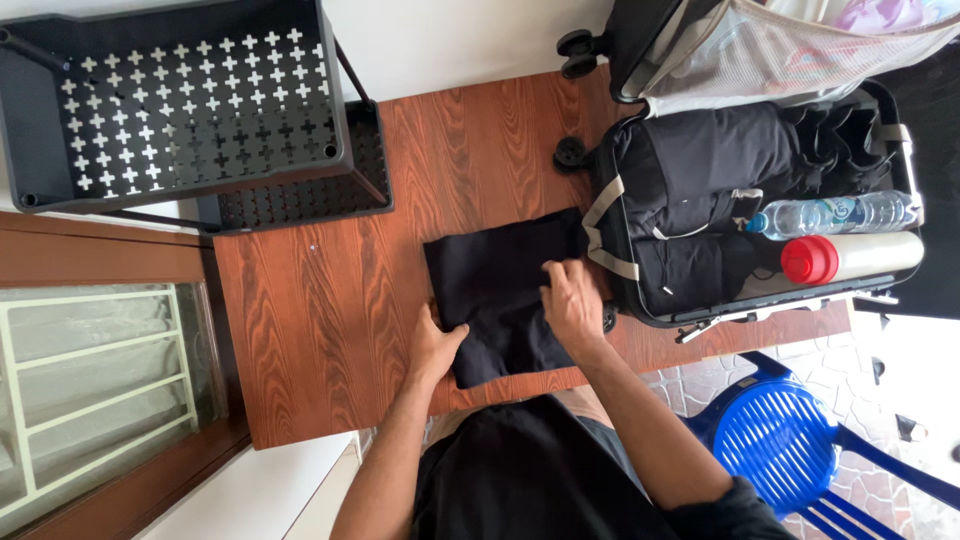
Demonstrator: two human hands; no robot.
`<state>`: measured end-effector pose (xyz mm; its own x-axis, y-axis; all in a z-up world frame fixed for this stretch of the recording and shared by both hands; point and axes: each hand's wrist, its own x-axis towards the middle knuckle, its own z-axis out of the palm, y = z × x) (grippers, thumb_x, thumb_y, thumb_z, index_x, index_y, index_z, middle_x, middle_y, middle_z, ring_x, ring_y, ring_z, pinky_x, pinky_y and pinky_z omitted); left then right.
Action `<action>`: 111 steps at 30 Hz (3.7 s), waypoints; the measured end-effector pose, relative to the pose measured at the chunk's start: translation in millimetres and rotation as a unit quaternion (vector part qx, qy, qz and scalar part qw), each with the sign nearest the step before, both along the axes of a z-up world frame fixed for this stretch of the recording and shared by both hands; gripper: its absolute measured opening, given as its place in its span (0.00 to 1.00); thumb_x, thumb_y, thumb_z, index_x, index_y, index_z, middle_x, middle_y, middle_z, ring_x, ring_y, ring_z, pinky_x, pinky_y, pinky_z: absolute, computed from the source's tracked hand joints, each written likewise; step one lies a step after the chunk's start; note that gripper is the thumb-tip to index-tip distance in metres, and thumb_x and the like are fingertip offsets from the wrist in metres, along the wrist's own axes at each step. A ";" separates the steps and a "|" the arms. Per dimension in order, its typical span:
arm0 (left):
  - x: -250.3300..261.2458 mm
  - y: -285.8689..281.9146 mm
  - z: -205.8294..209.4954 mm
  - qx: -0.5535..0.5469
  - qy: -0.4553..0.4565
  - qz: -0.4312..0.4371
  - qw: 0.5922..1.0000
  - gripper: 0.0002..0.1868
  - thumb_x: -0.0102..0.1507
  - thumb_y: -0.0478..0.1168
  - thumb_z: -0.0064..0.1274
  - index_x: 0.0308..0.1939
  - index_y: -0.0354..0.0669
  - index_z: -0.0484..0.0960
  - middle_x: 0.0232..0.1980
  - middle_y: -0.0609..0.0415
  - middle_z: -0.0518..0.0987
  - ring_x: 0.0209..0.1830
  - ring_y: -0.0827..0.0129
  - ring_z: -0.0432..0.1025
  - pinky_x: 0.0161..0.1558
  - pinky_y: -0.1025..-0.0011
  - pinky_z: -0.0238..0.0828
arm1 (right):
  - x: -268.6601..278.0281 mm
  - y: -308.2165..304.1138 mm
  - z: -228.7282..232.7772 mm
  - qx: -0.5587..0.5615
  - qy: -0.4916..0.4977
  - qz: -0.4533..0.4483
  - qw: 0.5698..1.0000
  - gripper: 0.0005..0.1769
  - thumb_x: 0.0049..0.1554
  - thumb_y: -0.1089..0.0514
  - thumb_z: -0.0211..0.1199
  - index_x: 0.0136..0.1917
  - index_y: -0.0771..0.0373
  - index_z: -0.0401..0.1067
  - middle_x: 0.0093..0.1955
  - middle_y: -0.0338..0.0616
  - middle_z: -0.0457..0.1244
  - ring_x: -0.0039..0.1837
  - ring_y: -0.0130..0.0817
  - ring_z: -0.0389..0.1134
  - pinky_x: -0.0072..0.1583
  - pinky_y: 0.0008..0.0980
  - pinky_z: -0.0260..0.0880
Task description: The person folds black garments on a wooden table and places them into an open suitcase that already holds clothes, a water bottle and a thermos. They fasten the suitcase's internal straps, close and latch the lid, then reopen the suitcase and continue folding more garments on the table.
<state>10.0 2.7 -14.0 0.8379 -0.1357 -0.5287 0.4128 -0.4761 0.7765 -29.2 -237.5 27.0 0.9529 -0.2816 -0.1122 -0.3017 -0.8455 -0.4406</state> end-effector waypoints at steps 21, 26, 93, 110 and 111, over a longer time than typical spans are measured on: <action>-18.3 -68.4 196.8 0.076 -0.216 -0.511 0.829 0.39 0.54 0.26 0.55 0.70 0.50 0.74 0.31 0.49 0.80 0.38 0.58 0.77 0.74 0.48 0.50 | 46.6 -61.6 77.0 0.695 0.139 -0.007 0.706 0.37 0.51 0.66 0.62 0.75 0.66 0.60 0.62 0.45 0.67 0.62 0.31 0.68 0.64 0.31 0.68; -33.8 -80.2 137.9 0.216 -0.319 -0.512 0.768 0.39 0.55 0.28 0.58 0.72 0.46 0.72 0.32 0.51 0.79 0.37 0.62 0.77 0.73 0.50 0.55 | 54.5 -62.0 33.6 0.687 0.114 -0.016 0.717 0.36 0.49 0.73 0.57 0.72 0.69 0.64 0.60 0.48 0.67 0.60 0.32 0.68 0.63 0.31 0.68; 184.3 -75.6 -10.5 0.329 -0.138 -0.353 0.865 0.49 0.63 0.52 0.59 0.81 0.58 0.45 0.82 0.33 0.34 0.81 0.31 0.37 0.75 0.42 0.47 | 141.9 -50.3 -30.7 -0.041 0.227 0.228 0.946 0.34 0.65 0.54 0.47 0.81 0.64 0.47 0.85 0.60 0.37 0.84 0.49 0.39 0.80 0.49 0.37; 92.9 -65.5 -9.8 0.317 -0.199 -0.281 0.884 0.46 0.62 0.54 0.55 0.79 0.43 0.54 0.82 0.29 0.45 0.78 0.36 0.42 0.70 0.37 0.44 | 69.5 -139.9 71.6 0.101 -0.115 0.087 0.984 0.17 0.60 0.63 0.61 0.63 0.58 0.73 0.64 0.49 0.68 0.65 0.48 0.70 0.65 0.40 0.71; 94.0 -65.0 -8.2 0.296 -0.214 -0.270 0.891 0.44 0.62 0.52 0.55 0.78 0.42 0.56 0.81 0.29 0.45 0.78 0.35 0.43 0.71 0.39 0.46 | 61.8 -152.5 76.8 0.060 -0.144 0.086 0.984 0.17 0.59 0.64 0.62 0.62 0.57 0.72 0.66 0.48 0.67 0.66 0.47 0.69 0.67 0.40 0.70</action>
<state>104.0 -62.3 -22.2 0.8768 -0.3840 -0.2895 -0.2746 -0.8940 0.3541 32.6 -389.9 103.9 0.9825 -0.1140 0.1472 -0.0060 -0.8097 -0.5868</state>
